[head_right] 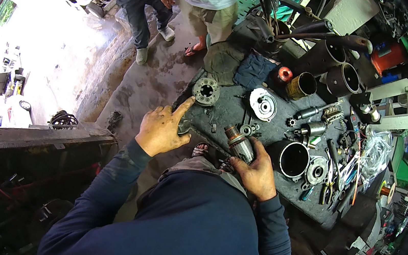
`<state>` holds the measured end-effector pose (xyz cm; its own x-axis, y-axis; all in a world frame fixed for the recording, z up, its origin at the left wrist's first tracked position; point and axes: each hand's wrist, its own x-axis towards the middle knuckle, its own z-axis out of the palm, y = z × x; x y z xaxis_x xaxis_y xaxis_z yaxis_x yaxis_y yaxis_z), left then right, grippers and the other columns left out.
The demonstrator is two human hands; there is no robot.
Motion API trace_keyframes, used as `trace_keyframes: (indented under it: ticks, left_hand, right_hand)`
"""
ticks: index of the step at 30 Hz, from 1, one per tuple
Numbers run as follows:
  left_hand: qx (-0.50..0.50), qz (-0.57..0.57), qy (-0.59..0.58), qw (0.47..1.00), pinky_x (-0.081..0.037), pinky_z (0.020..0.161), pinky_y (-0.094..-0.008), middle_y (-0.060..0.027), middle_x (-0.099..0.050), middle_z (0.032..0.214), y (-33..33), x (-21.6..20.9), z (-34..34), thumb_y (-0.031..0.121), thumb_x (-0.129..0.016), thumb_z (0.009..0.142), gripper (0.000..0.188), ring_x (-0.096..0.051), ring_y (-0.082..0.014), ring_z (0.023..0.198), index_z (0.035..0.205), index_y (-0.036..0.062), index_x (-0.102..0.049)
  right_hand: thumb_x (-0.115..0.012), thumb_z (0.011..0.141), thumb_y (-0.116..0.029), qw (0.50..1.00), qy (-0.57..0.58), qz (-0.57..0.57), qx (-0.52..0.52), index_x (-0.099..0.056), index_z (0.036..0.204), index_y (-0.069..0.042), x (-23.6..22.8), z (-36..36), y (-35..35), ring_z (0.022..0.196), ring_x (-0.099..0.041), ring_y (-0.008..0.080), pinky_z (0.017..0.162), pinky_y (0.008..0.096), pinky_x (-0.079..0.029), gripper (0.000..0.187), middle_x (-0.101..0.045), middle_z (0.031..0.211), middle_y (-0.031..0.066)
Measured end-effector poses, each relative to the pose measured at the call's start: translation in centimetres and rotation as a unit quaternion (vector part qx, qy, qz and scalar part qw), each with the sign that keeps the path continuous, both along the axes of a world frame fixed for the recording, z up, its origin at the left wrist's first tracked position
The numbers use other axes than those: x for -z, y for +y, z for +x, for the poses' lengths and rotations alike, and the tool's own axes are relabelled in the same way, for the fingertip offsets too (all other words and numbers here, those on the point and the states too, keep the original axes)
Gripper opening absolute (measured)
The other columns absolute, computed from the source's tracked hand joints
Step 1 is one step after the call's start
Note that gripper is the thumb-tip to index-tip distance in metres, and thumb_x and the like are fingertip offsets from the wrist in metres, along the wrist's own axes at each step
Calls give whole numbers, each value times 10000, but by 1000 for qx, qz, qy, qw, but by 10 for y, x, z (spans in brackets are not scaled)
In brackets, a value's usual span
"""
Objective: The person assembles small mechanical components on a cluttered workbench. They pick up a cylindrical part, insert a smaller piece, and fit it into a larger housing, then handle additional small parts and tools while two bystanders observe.
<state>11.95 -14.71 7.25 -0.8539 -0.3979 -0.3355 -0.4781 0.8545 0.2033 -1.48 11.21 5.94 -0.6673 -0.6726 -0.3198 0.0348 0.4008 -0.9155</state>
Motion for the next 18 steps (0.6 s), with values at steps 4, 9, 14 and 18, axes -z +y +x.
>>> trace_keyframes:
  ticks: [4,9,14,18]
  left_hand:
    - [-2,10,3,1000,-522,992,-504,-235,-678,1171,-4,-3,-1,478,-753,815,983,-679,-403,1088,1660,270,-296]
    - [-5,27,7,1000,-522,1000,-501,-249,-682,1194,-6,-6,-7,495,-751,817,969,-674,-416,1122,1650,259,-317]
    - [-25,83,24,996,-524,1020,-463,-239,-695,1206,-15,7,-1,461,-753,857,890,-683,-379,1139,1620,196,-380]
    - [-205,475,286,807,-540,1042,-414,-141,-676,1325,-45,30,19,362,-682,961,723,-675,-268,1186,1541,-11,-465]
  right_hand:
    - [-798,848,4,999,-30,-14,13,-474,1442,116,0,1,-1,1161,-624,198,994,331,-525,685,-658,1264,163]
    - [-791,856,15,998,-55,-29,28,-463,1445,117,-2,2,-3,1130,-639,194,964,325,-544,683,-663,1256,164]
    - [-796,854,4,998,-46,-31,29,-464,1440,127,8,1,1,1104,-658,197,942,328,-558,685,-680,1247,189]
    - [-837,828,-147,999,26,-4,25,-497,1410,125,38,-3,-4,1103,-695,280,941,373,-556,726,-682,1269,240]
